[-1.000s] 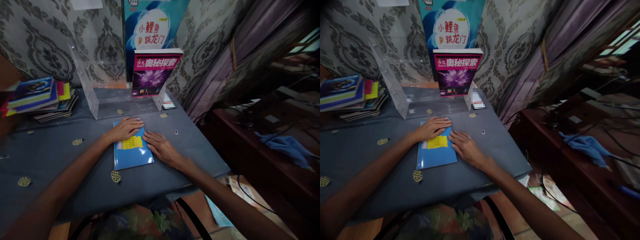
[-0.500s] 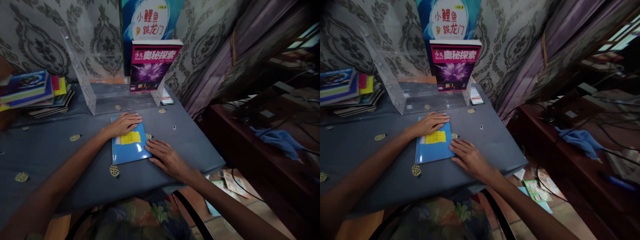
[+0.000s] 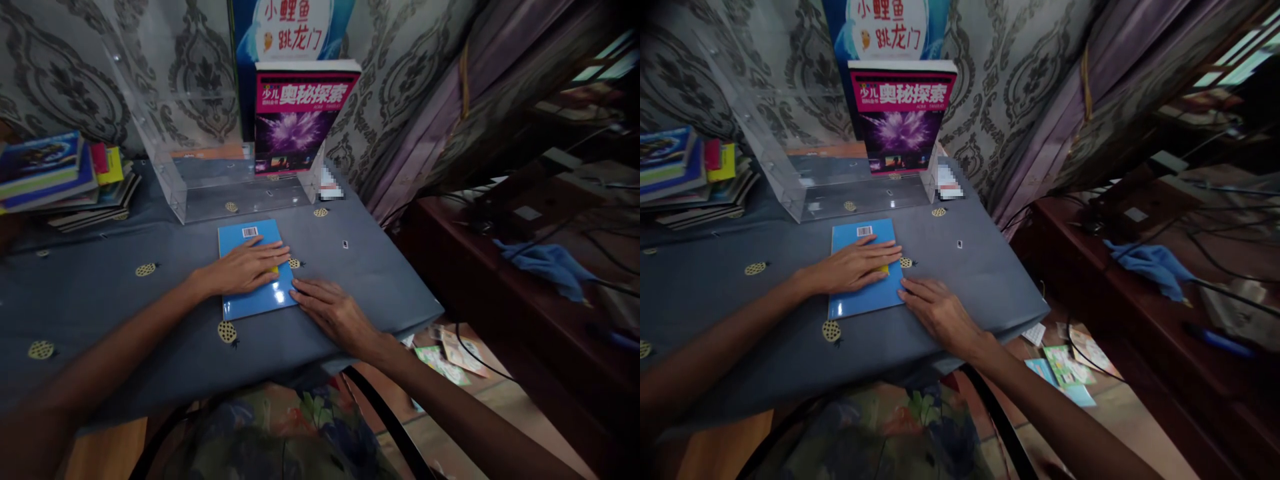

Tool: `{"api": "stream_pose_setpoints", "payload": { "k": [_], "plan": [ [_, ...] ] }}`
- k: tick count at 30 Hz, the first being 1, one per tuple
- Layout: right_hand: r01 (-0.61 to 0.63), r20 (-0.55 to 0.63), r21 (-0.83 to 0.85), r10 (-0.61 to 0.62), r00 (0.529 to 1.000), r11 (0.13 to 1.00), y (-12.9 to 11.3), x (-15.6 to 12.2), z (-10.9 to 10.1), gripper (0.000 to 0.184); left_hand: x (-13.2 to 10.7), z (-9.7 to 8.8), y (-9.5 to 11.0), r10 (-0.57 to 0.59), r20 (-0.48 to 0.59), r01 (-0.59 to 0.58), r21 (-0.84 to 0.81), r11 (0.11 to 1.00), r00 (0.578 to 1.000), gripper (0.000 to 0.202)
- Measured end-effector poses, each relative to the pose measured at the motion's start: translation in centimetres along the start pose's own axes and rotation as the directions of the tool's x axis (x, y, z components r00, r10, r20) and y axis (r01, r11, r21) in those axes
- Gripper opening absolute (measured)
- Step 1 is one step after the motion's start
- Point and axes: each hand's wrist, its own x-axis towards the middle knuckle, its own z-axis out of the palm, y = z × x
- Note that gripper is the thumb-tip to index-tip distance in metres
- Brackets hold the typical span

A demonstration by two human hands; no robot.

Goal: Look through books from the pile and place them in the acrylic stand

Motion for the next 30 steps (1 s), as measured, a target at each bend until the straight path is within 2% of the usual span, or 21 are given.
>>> {"api": "stream_pose_setpoints", "payload": {
  "k": [6,12,17,22,27,30],
  "plan": [
    [-0.013,-0.008,-0.019,0.013,1.000,1.000,-0.1,-0.1,-0.1,0.033,-1.6,0.4,3.1,0.041,0.005,-0.041,-0.037,0.998,0.999,0.054],
    [0.028,-0.051,0.037,-0.026,0.998,0.999,-0.5,0.0,-0.7,0.027,-2.3,0.4,4.7,0.067,-0.008,-0.067,-0.055,0.996,0.998,0.056],
    [0.012,-0.098,0.081,-0.004,0.995,0.997,-0.8,0.0,-1.1,0.026,-2.8,0.5,5.5,0.066,0.048,-0.064,-0.029,0.998,0.997,0.056],
    [-0.010,-0.055,0.077,0.015,0.998,0.997,-0.7,0.0,-0.9,0.026,-3.1,1.2,5.8,0.077,0.006,-0.077,0.009,0.997,0.997,0.055],
    [0.030,-0.102,0.084,-0.021,0.995,0.996,-0.7,0.1,-0.8,0.024,-3.0,1.8,6.2,0.037,-0.005,-0.036,0.107,0.994,0.999,0.050],
    [-0.001,-0.114,0.064,0.008,0.993,0.998,-0.7,0.1,-0.8,0.027,-2.2,2.0,6.1,0.001,-0.016,0.002,0.157,0.988,1.000,0.050]
  ]
}}
